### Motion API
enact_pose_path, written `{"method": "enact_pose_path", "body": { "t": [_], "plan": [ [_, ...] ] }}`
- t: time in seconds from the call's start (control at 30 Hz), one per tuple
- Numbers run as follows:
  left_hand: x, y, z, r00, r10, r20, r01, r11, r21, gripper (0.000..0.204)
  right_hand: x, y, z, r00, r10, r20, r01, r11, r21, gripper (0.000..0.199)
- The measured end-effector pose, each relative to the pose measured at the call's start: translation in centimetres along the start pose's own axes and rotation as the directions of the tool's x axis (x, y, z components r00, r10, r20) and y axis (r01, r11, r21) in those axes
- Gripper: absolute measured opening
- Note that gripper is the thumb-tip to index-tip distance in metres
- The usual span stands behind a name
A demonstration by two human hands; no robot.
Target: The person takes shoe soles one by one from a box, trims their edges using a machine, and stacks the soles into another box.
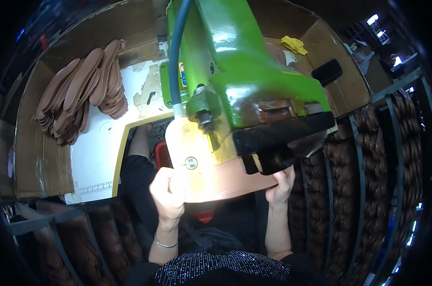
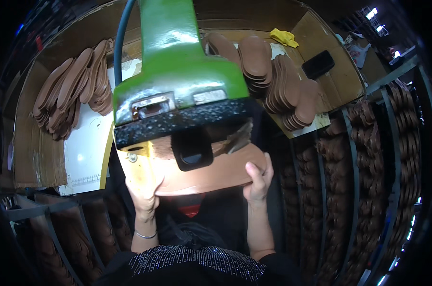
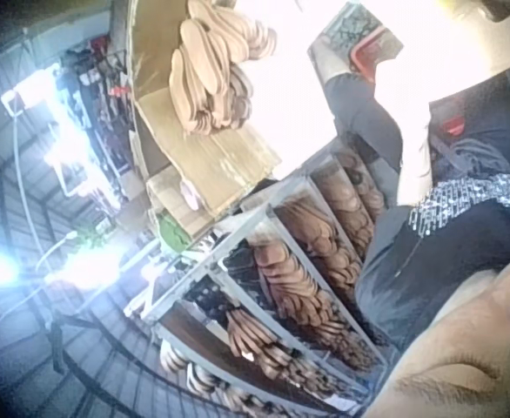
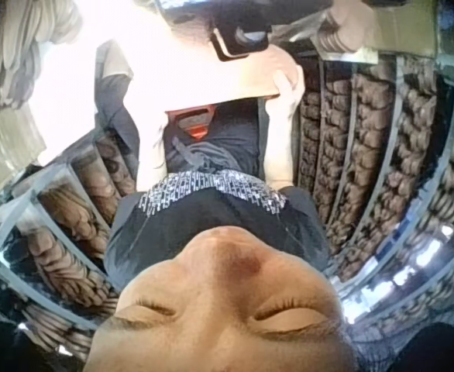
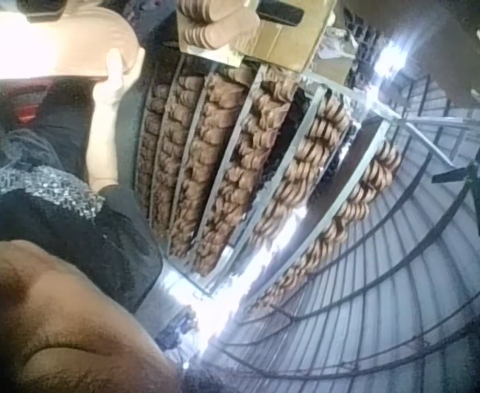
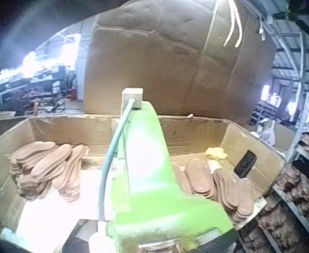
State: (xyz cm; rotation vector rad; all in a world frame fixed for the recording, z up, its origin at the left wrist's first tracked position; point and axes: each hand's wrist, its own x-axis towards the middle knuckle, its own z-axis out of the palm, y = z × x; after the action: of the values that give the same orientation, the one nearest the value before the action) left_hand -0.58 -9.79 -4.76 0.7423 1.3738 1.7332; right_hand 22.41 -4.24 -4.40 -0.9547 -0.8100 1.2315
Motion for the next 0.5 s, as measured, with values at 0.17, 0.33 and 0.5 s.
{"method": "enact_pose_path", "body": {
  "t": [0.17,0.33,0.5],
  "plan": [
    [-0.7,0.8,-4.1,0.996,-0.090,-0.008,0.089,0.992,-0.089,0.019,-1.3,0.8,3.0,0.993,0.066,0.098,-0.067,0.998,0.003,0.038],
    [-4.0,-0.9,-8.2,0.965,-0.260,0.042,0.264,0.954,-0.145,0.022,-1.4,2.4,3.2,0.963,0.093,0.251,-0.092,0.996,-0.013,0.032],
    [-5.9,-1.4,-9.0,0.807,-0.433,0.401,0.476,0.879,-0.009,0.025,0.1,4.0,2.6,0.926,0.032,0.377,0.057,0.973,-0.222,0.023]
  ]
}}
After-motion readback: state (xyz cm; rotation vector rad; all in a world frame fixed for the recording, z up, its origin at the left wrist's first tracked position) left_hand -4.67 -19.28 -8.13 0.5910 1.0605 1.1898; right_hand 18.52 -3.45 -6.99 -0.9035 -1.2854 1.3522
